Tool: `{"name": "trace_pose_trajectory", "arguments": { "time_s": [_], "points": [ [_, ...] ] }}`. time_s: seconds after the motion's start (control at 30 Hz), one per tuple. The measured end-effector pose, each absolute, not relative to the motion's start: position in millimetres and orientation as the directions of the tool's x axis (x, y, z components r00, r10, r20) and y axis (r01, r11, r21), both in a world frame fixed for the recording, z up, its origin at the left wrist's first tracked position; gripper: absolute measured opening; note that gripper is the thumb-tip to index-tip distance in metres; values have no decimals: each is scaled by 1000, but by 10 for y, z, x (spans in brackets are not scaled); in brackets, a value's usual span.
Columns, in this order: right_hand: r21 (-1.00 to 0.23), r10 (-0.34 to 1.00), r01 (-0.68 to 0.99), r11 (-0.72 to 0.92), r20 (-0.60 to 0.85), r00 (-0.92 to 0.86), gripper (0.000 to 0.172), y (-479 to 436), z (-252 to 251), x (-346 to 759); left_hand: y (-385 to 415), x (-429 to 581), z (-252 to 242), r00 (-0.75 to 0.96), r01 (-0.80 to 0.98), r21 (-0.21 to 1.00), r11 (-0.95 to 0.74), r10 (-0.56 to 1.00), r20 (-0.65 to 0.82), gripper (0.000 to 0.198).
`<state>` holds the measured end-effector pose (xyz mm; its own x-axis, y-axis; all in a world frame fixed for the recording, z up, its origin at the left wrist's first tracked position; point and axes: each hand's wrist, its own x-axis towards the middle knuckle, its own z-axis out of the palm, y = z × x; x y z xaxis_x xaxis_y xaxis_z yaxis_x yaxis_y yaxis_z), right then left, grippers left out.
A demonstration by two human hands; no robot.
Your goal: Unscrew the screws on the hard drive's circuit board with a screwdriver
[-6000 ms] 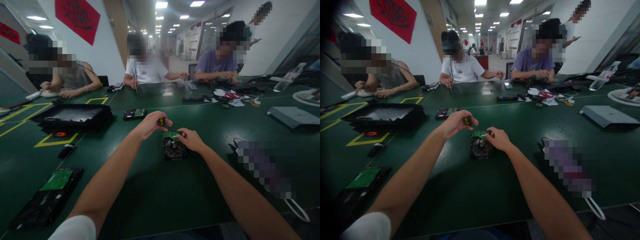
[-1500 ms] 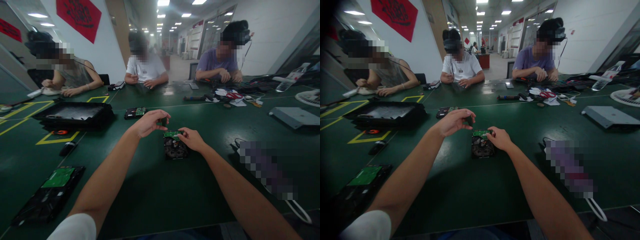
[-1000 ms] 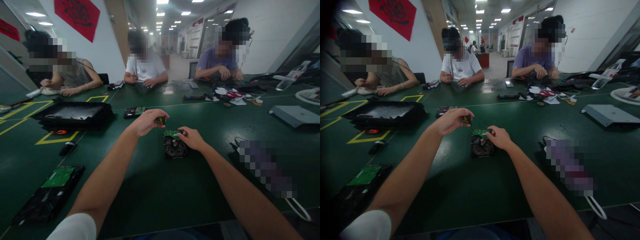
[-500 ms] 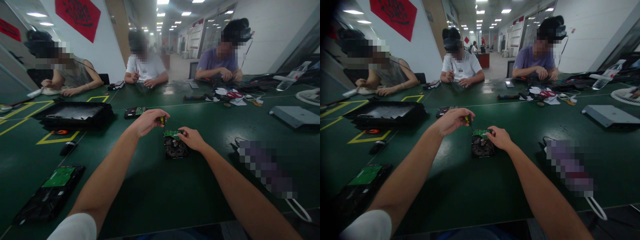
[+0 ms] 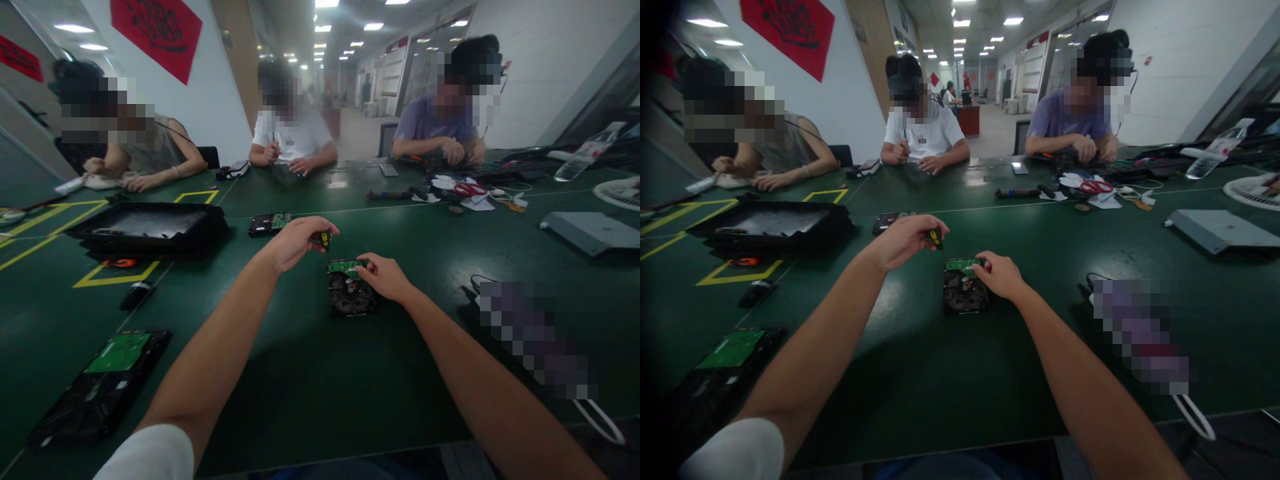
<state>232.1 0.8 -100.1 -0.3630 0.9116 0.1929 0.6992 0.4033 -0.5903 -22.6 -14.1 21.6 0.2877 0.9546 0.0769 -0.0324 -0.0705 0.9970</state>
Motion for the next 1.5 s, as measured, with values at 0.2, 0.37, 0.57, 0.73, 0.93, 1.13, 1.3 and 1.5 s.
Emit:
{"name": "trace_pose_trajectory", "arguments": {
  "time_s": [0.2, 0.37, 0.57, 0.73, 0.93, 1.13, 1.3, 1.5],
  "points": [
    [-594, 915, 702, 394, 181, -360, 37, 4, -992, 2322, -198, -177, 226, 325, -108, 994, 17, 946, 19, 20],
    [-590, 913, 702, 398, 179, -367, 38, 1, -980, 2322, -141, -189, 188, 293, -129, 992, -2, 955, 40, 17],
    [-596, 912, 697, 399, 178, -369, 37, -13, -969, 2322, -123, -229, 193, 283, -85, 996, -12, 959, 36, 21],
    [-593, 914, 702, 396, 180, -363, 37, 3, -983, 2320, -187, -156, 201, 337, -155, 987, 35, 941, 20, 23],
    [-586, 914, 707, 396, 182, -362, 36, 4, -985, 2320, -141, -175, 176, 308, -175, 984, 5, 950, 50, 18],
    [-589, 912, 701, 403, 194, -361, 36, 5, -993, 2318, -167, -188, 191, 364, -114, 994, -5, 930, 46, 23],
    [-585, 910, 702, 406, 190, -368, 37, 16, -997, 2325, -197, -131, 192, 344, -177, 983, 37, 938, 27, 18],
    [-580, 912, 708, 403, 188, -365, 36, 8, -995, 2323, -113, -196, 162, 268, -108, 993, -48, 961, 75, 20]
  ]
}}
